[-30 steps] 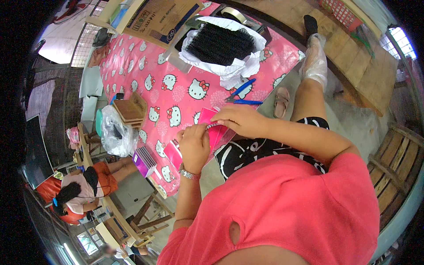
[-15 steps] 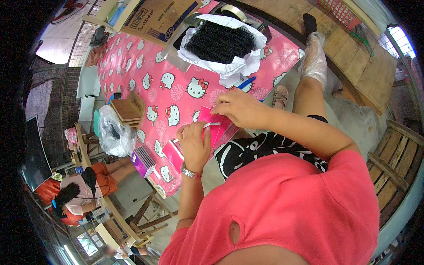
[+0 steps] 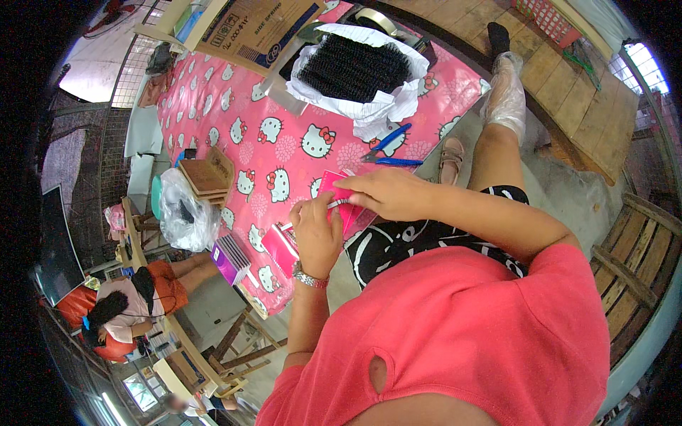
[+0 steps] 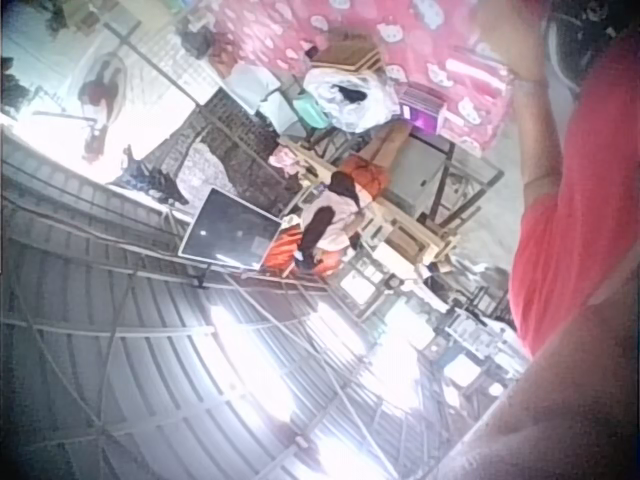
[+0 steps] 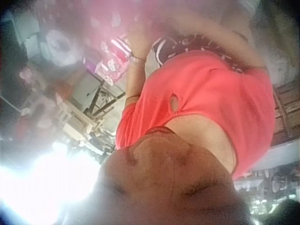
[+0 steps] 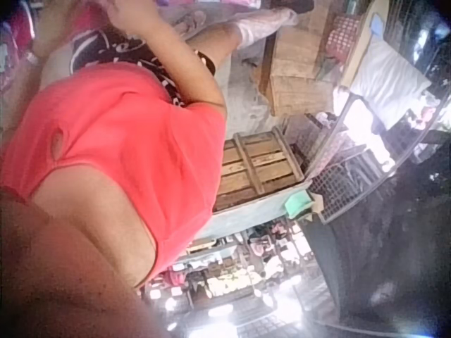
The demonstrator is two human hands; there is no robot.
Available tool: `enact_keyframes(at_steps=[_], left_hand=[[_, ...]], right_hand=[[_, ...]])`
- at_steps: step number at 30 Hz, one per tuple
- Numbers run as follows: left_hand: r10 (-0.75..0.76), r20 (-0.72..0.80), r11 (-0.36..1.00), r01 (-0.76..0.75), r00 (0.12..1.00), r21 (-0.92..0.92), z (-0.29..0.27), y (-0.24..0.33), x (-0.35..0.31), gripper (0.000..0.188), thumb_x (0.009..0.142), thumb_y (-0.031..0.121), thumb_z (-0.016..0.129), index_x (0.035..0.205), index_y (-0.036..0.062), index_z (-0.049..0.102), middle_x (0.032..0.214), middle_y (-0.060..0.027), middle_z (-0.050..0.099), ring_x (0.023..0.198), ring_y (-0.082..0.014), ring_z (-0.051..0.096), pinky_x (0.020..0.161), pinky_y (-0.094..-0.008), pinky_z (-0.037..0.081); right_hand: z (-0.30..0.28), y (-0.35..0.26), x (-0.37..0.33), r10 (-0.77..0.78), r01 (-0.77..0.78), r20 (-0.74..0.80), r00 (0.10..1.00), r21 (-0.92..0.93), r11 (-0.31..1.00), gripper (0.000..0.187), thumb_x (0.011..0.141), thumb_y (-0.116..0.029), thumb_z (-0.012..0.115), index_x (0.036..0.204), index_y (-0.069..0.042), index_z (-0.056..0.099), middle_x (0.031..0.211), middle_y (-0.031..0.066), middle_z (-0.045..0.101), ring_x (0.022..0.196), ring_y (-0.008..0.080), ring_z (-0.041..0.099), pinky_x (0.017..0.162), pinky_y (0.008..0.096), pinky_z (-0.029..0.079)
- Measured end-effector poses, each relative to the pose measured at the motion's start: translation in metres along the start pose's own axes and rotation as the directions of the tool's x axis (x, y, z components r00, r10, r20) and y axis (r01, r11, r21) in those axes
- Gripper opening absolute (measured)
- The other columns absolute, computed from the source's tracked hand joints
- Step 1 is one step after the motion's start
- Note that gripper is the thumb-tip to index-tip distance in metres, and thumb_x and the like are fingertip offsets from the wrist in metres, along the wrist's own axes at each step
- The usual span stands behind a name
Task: The person picks up a stack of small pink and white notebooks, aligns them by tapping them on the table, and places them into a cardboard box. Then they take one notebook and use blue-handled shears to trim or cut a thin white plastic spiral spine before returning it to the box.
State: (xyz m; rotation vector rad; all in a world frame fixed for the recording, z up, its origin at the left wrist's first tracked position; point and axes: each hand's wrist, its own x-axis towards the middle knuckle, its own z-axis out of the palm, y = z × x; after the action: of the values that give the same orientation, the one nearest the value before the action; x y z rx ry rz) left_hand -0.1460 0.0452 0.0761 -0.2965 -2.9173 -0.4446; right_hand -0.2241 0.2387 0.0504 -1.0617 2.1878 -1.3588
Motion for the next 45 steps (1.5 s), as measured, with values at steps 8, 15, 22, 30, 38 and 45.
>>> enact_keyframes(at_steps=[8,15,22,30,38,45], left_hand=[[0.058,-0.006,0.998,-0.058,0.998,0.006,0.001,0.001,-0.001,0.023,0.083,0.01,0.065,0.104,0.0046,0.057,0.097,-0.0102,0.063,0.092,-0.0287,0.058,0.095,-0.0445,0.036],[0.066,-0.042,0.997,-0.067,0.997,-0.027,0.003,-0.003,-0.001,0.025,0.083,0.012,0.066,0.104,0.0032,0.055,0.096,-0.0105,0.063,0.091,-0.0294,0.057,0.093,-0.0444,0.037],[0.084,-0.024,0.996,-0.085,0.996,-0.008,0.005,-0.007,-0.003,0.025,0.084,0.012,0.065,0.104,0.0029,0.055,0.096,-0.0105,0.063,0.091,-0.03,0.058,0.095,-0.045,0.037],[-0.036,-0.092,0.954,0.061,0.995,0.292,0.0,0.009,-0.009,0.029,0.083,0.016,0.068,0.109,0.007,0.057,0.103,-0.0113,0.062,0.104,-0.0355,0.053,0.097,-0.0468,0.036],[-0.28,-0.08,0.959,0.283,0.957,0.019,0.011,-0.001,-0.019,0.03,0.078,0.022,0.072,0.102,0.0083,0.061,0.101,-0.0097,0.057,0.106,-0.0322,0.05,0.087,-0.048,0.038],[-0.253,-0.108,0.967,0.255,0.961,-0.004,0.012,-0.003,-0.016,0.028,0.076,0.021,0.074,0.099,0.0078,0.062,0.098,-0.0095,0.058,0.099,-0.0318,0.051,0.084,-0.046,0.039]], right_hand=[[-0.015,-0.021,0.006,0.066,-0.042,0.112,0.992,-0.208,0.977,0.03,0.088,-0.019,0.062,0.114,-0.009,0.054,0.105,0.0152,0.059,0.1,0.0357,0.06,0.078,0.0469,0.051],[-0.015,-0.022,0.013,0.183,-0.147,0.18,0.967,-0.197,0.969,0.027,0.089,-0.021,0.061,0.113,-0.009,0.058,0.114,0.0137,0.058,0.097,0.0341,0.062,0.075,0.0442,0.051],[-0.017,-0.026,0.018,0.049,-0.02,0.113,0.992,-0.24,0.97,0.023,0.089,-0.02,0.061,0.109,-0.009,0.056,0.111,0.0136,0.058,0.096,0.0338,0.061,0.073,0.0449,0.051],[-0.013,-0.024,0.019,0.02,0.026,0.152,0.988,-0.292,0.956,0.022,0.089,-0.022,0.058,0.104,-0.006,0.056,0.086,0.0111,0.063,0.092,0.0337,0.063,0.072,0.0474,0.048],[0.007,-0.029,0.031,-0.144,0.188,0.124,0.982,-0.515,0.837,0.023,0.069,-0.026,0.067,0.08,-0.006,0.064,0.078,0.009,0.064,0.085,0.0246,0.061,0.086,0.0424,0.042],[-0.008,-0.052,0.026,-0.175,0.173,0.047,0.984,-0.518,0.837,0.023,0.063,-0.024,0.066,0.078,-0.006,0.066,0.07,0.0113,0.065,0.075,0.0275,0.063,0.084,0.0422,0.041]])
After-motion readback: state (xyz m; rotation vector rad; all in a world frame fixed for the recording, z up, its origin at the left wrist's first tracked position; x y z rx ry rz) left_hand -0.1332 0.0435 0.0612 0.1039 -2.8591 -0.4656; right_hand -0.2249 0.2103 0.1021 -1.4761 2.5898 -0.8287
